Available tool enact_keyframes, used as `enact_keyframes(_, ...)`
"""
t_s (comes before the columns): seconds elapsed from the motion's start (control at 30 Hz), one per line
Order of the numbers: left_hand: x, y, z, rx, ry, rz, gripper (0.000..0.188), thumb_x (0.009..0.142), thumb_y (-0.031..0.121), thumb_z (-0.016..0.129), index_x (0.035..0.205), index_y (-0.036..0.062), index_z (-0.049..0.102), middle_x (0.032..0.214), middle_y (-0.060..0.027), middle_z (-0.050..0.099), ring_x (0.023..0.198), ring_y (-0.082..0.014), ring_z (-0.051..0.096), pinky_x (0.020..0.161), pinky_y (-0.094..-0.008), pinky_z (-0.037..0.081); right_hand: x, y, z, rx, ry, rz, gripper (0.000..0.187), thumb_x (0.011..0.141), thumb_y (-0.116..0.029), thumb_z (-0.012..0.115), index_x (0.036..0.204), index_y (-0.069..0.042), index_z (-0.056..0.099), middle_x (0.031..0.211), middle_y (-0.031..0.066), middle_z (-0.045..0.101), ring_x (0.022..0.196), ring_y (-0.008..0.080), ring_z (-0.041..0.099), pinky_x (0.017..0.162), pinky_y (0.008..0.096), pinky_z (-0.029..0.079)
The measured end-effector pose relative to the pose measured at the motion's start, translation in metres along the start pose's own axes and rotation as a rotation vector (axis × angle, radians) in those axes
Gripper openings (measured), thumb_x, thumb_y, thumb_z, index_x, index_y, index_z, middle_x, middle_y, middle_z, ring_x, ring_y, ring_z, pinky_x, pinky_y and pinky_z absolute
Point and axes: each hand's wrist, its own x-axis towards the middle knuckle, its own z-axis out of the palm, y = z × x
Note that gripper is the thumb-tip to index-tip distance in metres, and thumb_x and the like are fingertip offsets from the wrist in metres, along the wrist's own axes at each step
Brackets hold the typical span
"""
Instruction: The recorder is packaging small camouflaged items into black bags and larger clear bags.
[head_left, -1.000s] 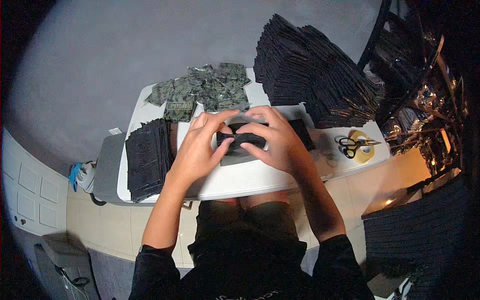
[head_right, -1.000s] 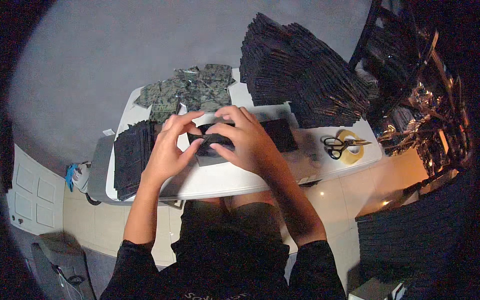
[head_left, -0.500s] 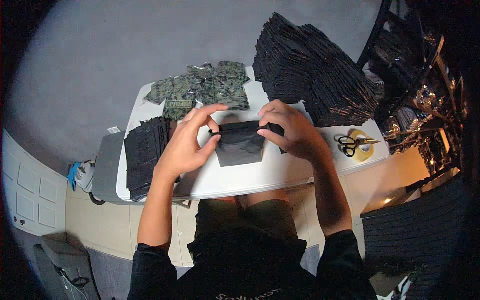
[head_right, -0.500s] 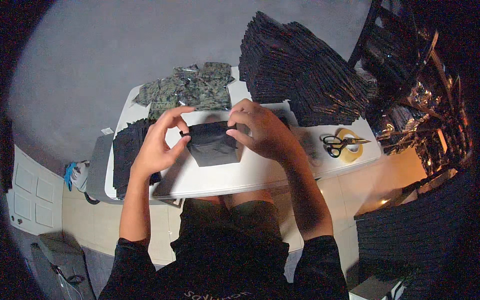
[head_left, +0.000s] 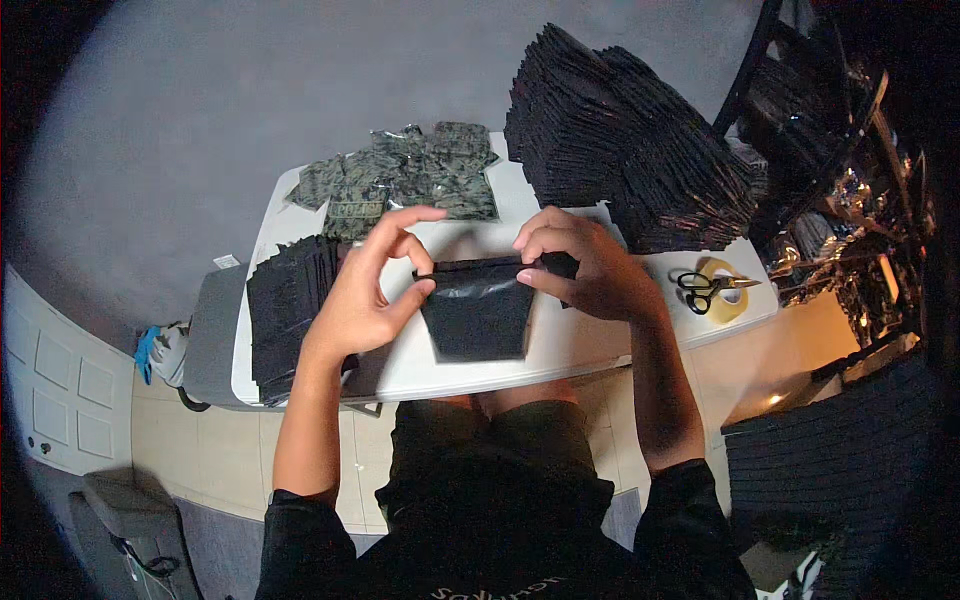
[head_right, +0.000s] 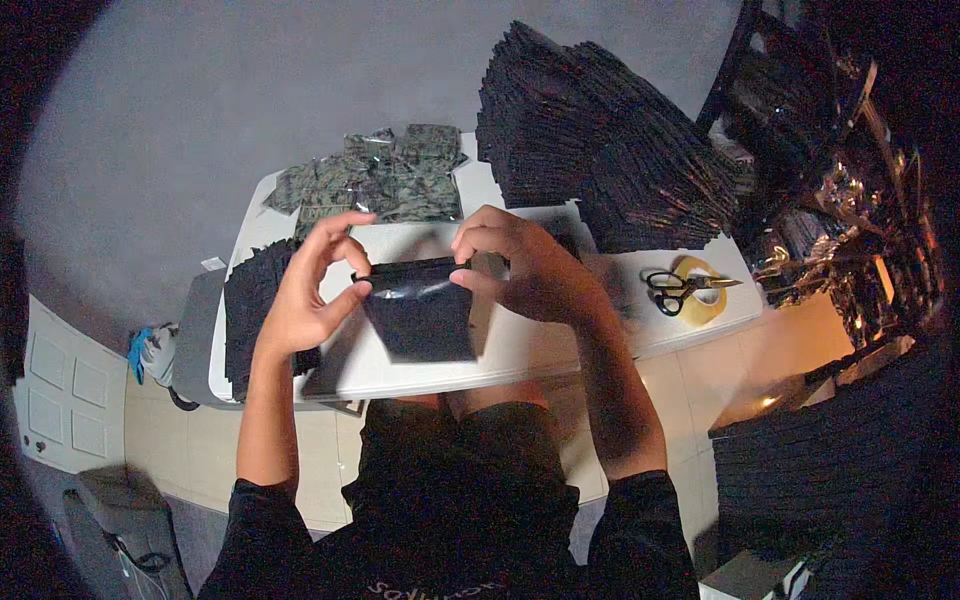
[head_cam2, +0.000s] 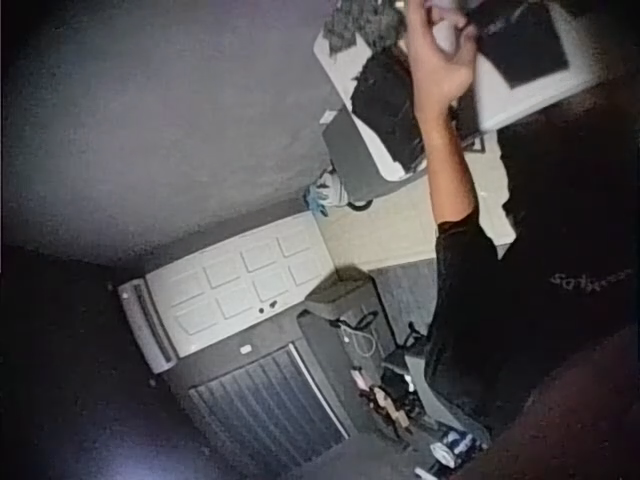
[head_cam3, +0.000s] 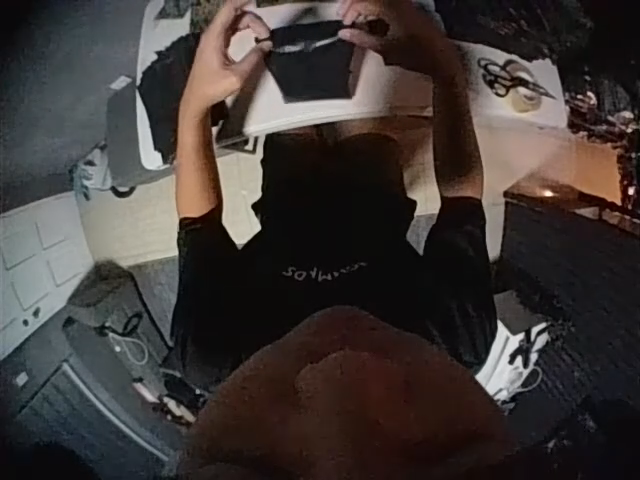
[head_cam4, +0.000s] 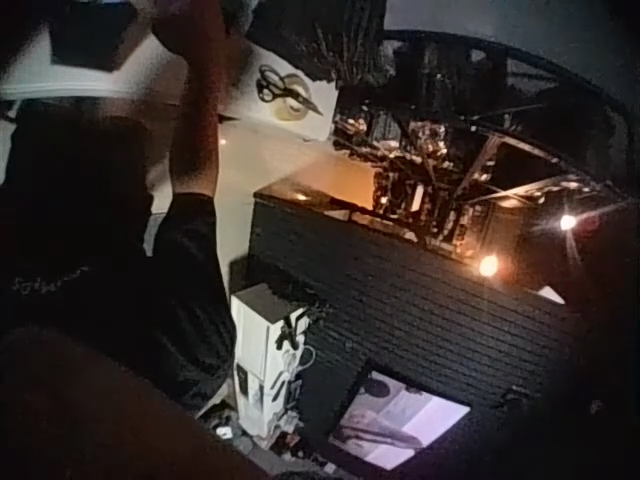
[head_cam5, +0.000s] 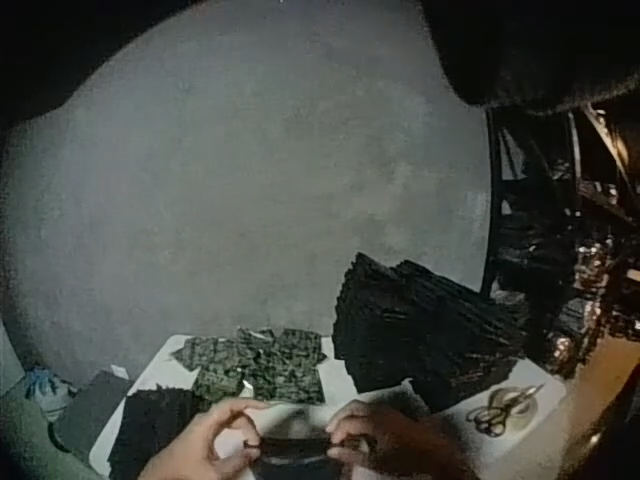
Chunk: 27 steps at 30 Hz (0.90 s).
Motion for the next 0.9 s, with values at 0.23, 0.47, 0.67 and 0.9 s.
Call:
enact_keyframes(0.23,0.0,0.003,0.008,0.14,0.014,0.029,0.076,0.081,-0.015,0.07,0.153,0.0069,0.057,0.09,-0.0039,0.067,0.091,-0.0172,0.066,0.107,-0.0395,0.05,-0.008,-0.001,-0.003,-0.047,-0.02,0.088,0.015,0.091,-0.009,0.084,0.098,-0.006,0.072,0.117,0.0104,0.072,0.111,0.0288,0.072,0.099,0.0406,0.056)
enact_keyframes(0.47,-0.003,0.005,0.011,0.118,0.022,0.008,0.074,0.083,-0.014,0.071,0.152,0.0063,0.057,0.09,-0.0029,0.066,0.093,-0.0165,0.066,0.106,-0.0384,0.05,-0.01,-0.004,-0.004,-0.054,-0.034,0.093,0.011,0.094,-0.01,0.08,0.099,-0.005,0.072,0.116,0.0121,0.072,0.108,0.0307,0.072,0.099,0.0416,0.056)
enact_keyframes(0.67,0.008,-0.009,0.011,-0.208,0.082,-0.098,0.071,0.09,-0.017,0.068,0.155,0.0066,0.053,0.094,-0.0002,0.06,0.093,-0.0135,0.061,0.098,-0.0321,0.049,-0.003,0.016,0.004,0.235,0.032,0.24,0.014,0.101,-0.015,0.077,0.107,-0.004,0.071,0.105,0.0116,0.071,0.103,0.0296,0.072,0.093,0.0396,0.057)
enact_keyframes(0.9,0.023,-0.125,0.028,0.019,0.342,-0.307,0.054,0.104,-0.009,0.063,0.154,0.0113,0.053,0.117,-0.0033,0.069,0.112,-0.0155,0.067,0.099,-0.0337,0.054,0.006,0.095,0.061,-0.016,0.159,0.42,0.04,0.104,-0.013,0.075,0.139,-0.003,0.061,0.133,0.0171,0.063,0.121,0.0308,0.067,0.104,0.0418,0.056)
